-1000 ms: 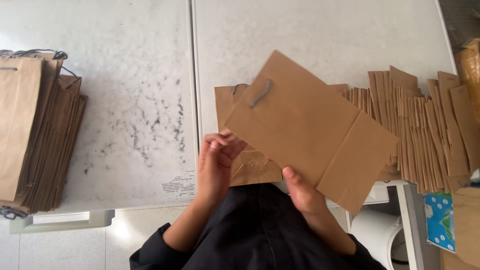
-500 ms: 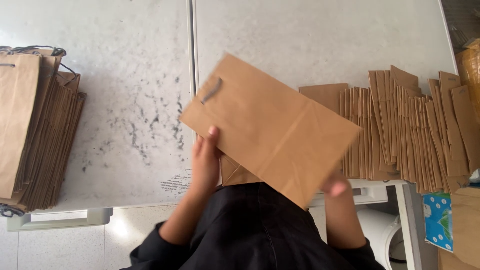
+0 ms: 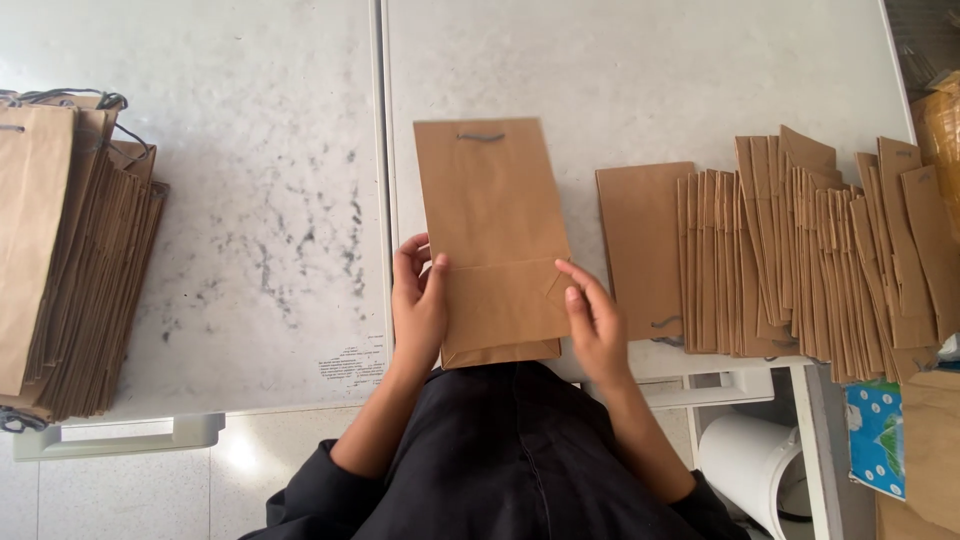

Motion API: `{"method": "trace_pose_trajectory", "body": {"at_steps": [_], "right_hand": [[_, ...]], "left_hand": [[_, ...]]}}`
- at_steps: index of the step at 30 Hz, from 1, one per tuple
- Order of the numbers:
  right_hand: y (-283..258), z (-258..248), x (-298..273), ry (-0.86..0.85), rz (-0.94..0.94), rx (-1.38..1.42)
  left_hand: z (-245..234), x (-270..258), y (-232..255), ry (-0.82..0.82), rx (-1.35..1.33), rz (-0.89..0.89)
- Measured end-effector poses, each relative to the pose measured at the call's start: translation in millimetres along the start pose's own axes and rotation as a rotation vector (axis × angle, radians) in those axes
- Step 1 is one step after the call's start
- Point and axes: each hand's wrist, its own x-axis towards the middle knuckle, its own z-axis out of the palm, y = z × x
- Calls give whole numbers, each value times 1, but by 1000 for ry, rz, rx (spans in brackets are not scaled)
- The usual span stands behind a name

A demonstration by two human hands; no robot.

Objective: The person repeatedly picks up flat brown paper bags from a pile on the right and places them onto a growing stack on the left. They occasionally adjust the alignment of the stack and move completed stacks aside to make room for new ones.

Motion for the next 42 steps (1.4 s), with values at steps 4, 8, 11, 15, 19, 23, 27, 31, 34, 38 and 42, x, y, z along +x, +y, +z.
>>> {"method": "trace_pose_trajectory", "body": {"at_steps": [4, 8, 11, 15, 19, 23, 27, 31, 34, 38, 42], "right_hand": [[20, 6, -22, 0, -77, -85], [2, 9, -32, -31, -83, -164], [-14, 10, -32, -37, -92, -244], [0, 12, -30, -45, -125, -268], [7, 11, -28, -47, -211, -319], [5, 12, -25, -58, -244, -358], [7, 12, -23, -56, -279, -419], [8, 8, -19, -38, -275, -459], [61, -10, -12, 78, -308, -507], [75, -90, 22, 343, -256, -572], [127, -164, 44, 617, -66, -1033]], "left_hand": [[-3, -17, 0, -5, 258, 180], [-11, -25, -17, 19, 450, 268], [-16, -26, -31, 31, 593, 316], [-17, -23, -47, 29, 686, 354], [-14, -25, -43, 35, 752, 370], [-19, -20, -61, 32, 792, 388], [-20, -21, -60, 19, 809, 315], [-16, -25, -52, 5, 778, 257], [-12, -27, -49, 4, 774, 250], [-16, -24, -52, 10, 787, 238], [-17, -22, -49, 31, 769, 242]]}}
